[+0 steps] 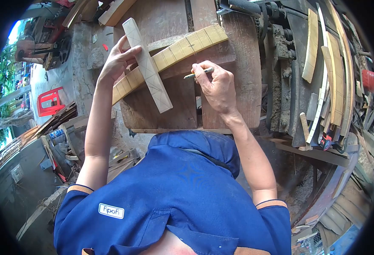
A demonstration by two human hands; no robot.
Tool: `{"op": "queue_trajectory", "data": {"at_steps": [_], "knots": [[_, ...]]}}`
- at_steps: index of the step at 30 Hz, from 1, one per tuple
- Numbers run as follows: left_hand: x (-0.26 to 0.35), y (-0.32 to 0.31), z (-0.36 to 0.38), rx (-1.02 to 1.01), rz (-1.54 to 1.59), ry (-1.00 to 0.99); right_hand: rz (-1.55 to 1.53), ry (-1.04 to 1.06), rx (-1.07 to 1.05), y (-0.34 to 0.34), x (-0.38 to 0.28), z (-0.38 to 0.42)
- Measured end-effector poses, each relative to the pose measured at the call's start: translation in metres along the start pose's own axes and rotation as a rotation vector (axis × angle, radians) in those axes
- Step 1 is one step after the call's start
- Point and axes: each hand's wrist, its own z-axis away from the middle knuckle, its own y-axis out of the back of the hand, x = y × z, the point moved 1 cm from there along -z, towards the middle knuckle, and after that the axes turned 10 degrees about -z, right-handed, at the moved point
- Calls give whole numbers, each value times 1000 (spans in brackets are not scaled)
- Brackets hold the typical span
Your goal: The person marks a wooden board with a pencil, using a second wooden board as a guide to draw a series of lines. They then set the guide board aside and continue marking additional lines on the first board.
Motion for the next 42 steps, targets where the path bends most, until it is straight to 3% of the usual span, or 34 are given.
{"op": "queue_trajectory", "data": {"at_steps": [13,33,36,42], "knots": [[-2,-2,2,11,-3,-14,-26,1,-26,-7,-2,-4],[-8,1,-3,-22,31,-16,-106,188,6,-60,2,-51],[-9,2,-4,-32,39,-19,-34,87,-64,-55,-2,-50],[-7,-1,-1,-1,37,-6,-59,154,-12,-58,2,-50]]}}
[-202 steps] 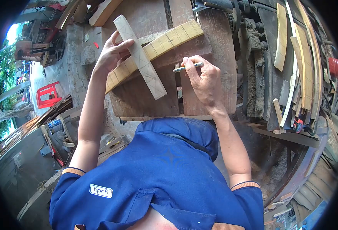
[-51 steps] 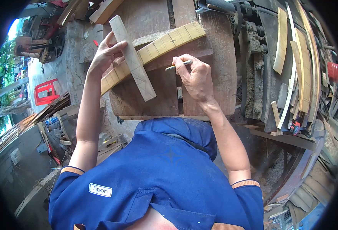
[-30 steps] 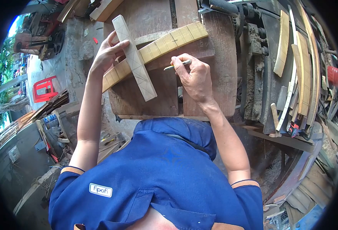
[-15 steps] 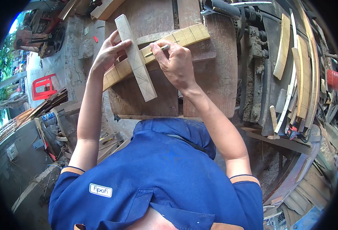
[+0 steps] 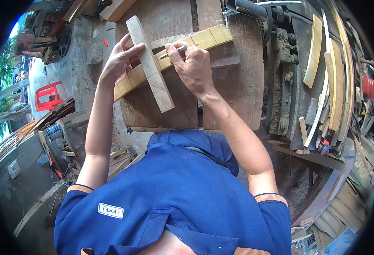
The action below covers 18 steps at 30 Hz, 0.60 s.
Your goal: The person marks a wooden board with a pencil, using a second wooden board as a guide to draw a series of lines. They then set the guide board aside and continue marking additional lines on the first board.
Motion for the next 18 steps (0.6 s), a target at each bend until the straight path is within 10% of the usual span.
{"op": "queue_trajectory", "data": {"at_steps": [18], "knots": [[0,1,0,2,-8,3,89,-51,-47,-3,1,-2]]}}
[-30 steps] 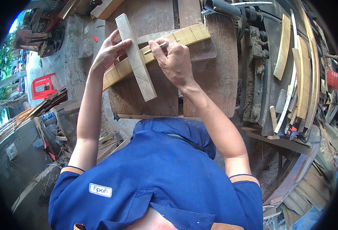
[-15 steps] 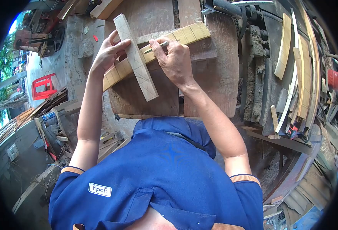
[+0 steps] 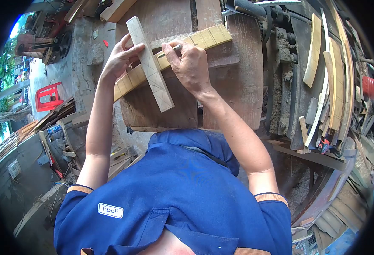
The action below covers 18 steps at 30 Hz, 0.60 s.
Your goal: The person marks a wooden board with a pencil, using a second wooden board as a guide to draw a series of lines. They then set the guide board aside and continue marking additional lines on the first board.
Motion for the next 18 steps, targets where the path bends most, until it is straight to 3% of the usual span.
{"op": "queue_trajectory", "data": {"at_steps": [4,18], "knots": [[0,0,0,-6,10,7,-26,96,70,-5,0,-7],[-4,2,-2,5,7,4,82,68,-128,0,-14,-4]]}}
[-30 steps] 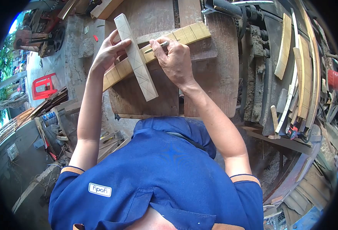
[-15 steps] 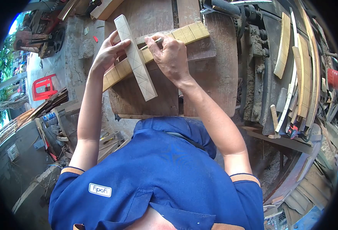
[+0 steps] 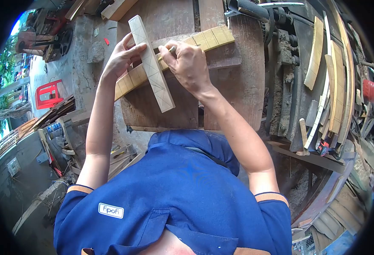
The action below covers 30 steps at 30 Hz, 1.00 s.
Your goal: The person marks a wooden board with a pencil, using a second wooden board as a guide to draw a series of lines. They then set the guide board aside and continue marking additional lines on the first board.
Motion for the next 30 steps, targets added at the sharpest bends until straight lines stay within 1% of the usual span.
{"op": "queue_trajectory", "data": {"at_steps": [3,4,7,8,9,11,13,15,19,22,23,25,26,27,29,30], "knots": [[0,0,0,-2,-6,5,-68,1,-31,6,-2,10],[1,0,-1,-5,-8,12,-61,43,-46,6,-1,11],[2,0,0,-4,-15,20,-58,41,-22,7,2,9],[2,0,0,-4,-16,20,-105,-160,-66,11,0,4],[2,0,0,-2,-9,12,-107,-159,-67,9,5,-1],[1,-1,0,0,-3,4,-97,-2,79,4,8,-12],[1,0,0,-3,0,9,-93,0,77,1,11,-16],[0,1,-1,-2,2,2,-50,56,69,-4,16,-19],[-1,1,-2,0,-3,4,-60,111,70,-6,14,-12],[-1,0,-1,-6,-1,-7,-22,-34,-67,6,0,-2],[-2,1,-1,-5,0,-9,-21,-33,-68,10,1,2],[-2,1,-1,-7,-2,0,79,-58,-236,14,7,11],[-1,0,-1,-8,0,-2,95,107,-187,14,7,14],[0,-1,1,-3,5,2,96,109,-189,15,7,18],[-1,1,2,3,10,5,-67,-126,-117,18,-6,23],[-2,7,2,-4,46,9,-97,-184,-106,20,-2,24]]}}
